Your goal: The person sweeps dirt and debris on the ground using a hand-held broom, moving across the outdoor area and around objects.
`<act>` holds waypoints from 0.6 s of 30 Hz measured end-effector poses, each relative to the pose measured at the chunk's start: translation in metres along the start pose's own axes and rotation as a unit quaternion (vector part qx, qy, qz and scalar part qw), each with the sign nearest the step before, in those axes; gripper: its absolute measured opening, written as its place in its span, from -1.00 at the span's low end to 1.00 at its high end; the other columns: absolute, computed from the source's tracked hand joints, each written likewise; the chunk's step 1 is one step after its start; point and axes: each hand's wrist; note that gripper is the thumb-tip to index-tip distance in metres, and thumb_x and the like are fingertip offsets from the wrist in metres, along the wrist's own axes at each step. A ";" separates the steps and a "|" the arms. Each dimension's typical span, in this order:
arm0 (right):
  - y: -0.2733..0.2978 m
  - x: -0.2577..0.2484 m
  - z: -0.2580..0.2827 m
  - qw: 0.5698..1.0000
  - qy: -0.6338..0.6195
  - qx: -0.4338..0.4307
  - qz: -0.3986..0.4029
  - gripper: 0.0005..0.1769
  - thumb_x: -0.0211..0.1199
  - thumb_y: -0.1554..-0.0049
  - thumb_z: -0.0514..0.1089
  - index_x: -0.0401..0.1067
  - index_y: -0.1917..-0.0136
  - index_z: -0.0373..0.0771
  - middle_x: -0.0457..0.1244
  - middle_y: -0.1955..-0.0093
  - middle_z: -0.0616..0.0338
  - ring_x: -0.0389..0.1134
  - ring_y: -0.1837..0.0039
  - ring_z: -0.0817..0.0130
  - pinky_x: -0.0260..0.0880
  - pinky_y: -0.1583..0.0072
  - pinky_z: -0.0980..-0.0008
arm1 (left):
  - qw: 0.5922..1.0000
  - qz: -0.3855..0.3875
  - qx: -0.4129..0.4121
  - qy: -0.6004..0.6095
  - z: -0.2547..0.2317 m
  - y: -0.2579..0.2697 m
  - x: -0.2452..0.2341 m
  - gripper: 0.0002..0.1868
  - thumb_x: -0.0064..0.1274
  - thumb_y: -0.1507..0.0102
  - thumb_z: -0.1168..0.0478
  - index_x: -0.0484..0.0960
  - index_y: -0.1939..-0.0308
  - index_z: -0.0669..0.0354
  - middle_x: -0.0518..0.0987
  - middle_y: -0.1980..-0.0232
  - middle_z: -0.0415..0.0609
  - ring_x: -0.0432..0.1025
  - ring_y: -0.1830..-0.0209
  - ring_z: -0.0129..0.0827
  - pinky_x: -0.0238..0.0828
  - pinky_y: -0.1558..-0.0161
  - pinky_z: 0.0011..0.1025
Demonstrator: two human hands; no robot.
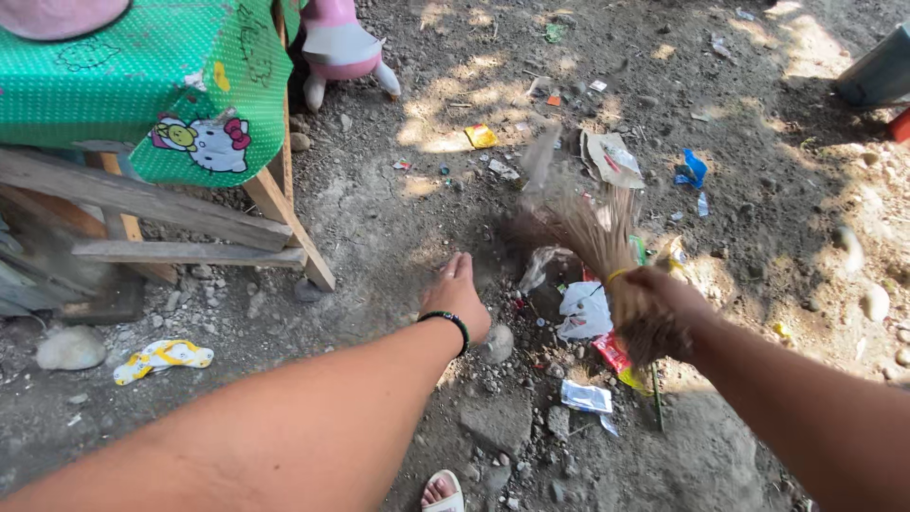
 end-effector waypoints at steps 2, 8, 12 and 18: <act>0.026 0.013 -0.028 0.996 0.047 0.024 -0.078 -0.44 0.11 -0.23 0.12 0.31 -0.22 -0.44 0.32 0.17 -0.10 0.38 0.28 0.12 0.49 0.17 0.14 | 1.000 -0.007 0.003 0.019 0.003 0.006 0.009 -0.03 0.04 -0.18 0.24 -0.15 -0.58 0.03 -0.17 -0.67 -0.14 -0.17 -0.65 -0.25 -0.18 -0.55 -0.17; 0.047 -0.043 -0.079 0.985 -0.102 0.134 0.021 -0.42 0.16 -0.11 0.13 0.32 -0.18 -0.39 0.32 0.24 0.01 0.35 0.35 0.26 0.44 0.32 0.35 | 1.000 0.027 -0.004 0.013 -0.019 0.008 0.027 0.01 0.10 -0.19 0.12 -0.18 -0.58 0.07 -0.19 -0.67 -0.10 -0.14 -0.64 -0.21 -0.10 -0.55 -0.25; 0.005 -0.095 -0.032 0.990 -0.008 0.137 0.031 -0.50 0.12 -0.11 0.14 0.36 -0.05 -0.37 0.33 0.29 -0.03 0.37 0.35 0.25 0.45 0.33 0.36 | 1.000 0.006 0.009 -0.005 -0.032 0.008 0.036 0.00 0.07 -0.16 0.24 -0.16 -0.59 0.07 -0.18 -0.67 -0.11 -0.11 -0.63 -0.18 -0.07 -0.53 -0.25; 0.007 -0.113 -0.015 0.974 0.210 -0.004 -0.081 -0.45 0.16 -0.20 0.16 0.42 -0.11 -0.42 0.35 0.19 -0.06 0.38 0.28 0.14 0.44 0.21 0.18 | 0.999 0.000 -0.044 -0.002 -0.050 0.036 0.065 0.00 0.09 -0.24 0.05 -0.20 -0.60 0.07 -0.17 -0.67 -0.15 -0.04 -0.62 -0.26 -0.14 -0.55 -0.15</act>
Point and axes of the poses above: each hand's wrist, its own y-axis away from the middle knuckle, its own x-axis out of the palm, z = x × y
